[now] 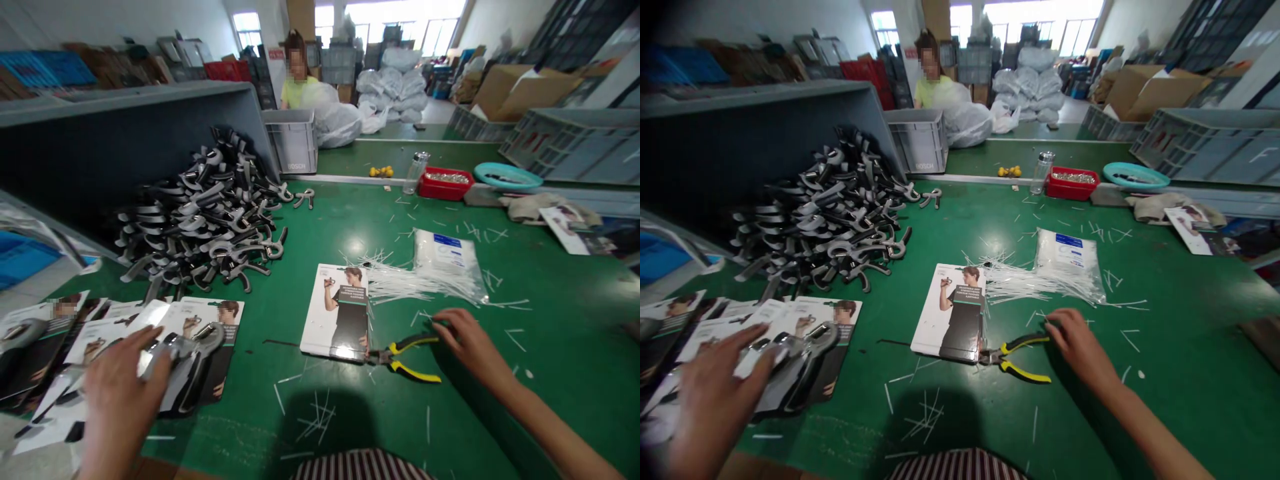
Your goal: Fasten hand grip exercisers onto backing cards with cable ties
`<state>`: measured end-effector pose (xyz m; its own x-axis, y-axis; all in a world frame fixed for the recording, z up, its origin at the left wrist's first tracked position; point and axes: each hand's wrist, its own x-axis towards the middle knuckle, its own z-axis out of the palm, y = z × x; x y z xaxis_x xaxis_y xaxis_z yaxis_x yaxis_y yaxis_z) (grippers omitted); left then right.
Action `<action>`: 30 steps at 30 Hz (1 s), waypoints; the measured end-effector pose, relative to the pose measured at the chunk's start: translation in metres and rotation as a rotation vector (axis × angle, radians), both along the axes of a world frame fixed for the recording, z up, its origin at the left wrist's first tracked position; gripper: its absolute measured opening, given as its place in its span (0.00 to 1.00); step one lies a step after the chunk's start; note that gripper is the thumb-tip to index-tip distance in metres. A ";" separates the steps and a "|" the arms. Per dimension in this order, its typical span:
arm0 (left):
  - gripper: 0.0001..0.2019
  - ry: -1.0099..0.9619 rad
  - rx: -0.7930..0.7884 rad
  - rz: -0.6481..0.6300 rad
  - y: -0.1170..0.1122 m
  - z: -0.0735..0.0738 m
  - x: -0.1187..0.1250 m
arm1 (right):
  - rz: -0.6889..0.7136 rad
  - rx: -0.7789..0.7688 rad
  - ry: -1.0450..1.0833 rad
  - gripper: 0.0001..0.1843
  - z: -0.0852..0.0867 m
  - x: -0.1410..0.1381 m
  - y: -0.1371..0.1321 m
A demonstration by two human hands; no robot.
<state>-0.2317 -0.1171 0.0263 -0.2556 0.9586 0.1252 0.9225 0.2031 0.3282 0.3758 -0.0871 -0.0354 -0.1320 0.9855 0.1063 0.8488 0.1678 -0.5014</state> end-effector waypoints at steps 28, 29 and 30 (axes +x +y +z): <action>0.23 -1.231 0.008 -0.021 0.050 -0.064 0.160 | 0.208 -0.369 1.022 0.16 0.070 -0.163 0.077; 0.23 -1.233 0.020 -0.017 0.046 -0.064 0.156 | 0.243 -0.359 1.041 0.16 0.067 -0.184 0.080; 0.22 -1.229 0.031 -0.017 0.043 -0.062 0.152 | 0.265 -0.340 1.038 0.17 0.062 -0.204 0.082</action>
<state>-0.0797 -0.0739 -0.0360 -0.2069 0.9640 -0.1669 -0.0012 0.1704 0.9854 0.1716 -0.0050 0.0266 -0.3458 0.9381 0.0179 -0.0490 0.0010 -0.9988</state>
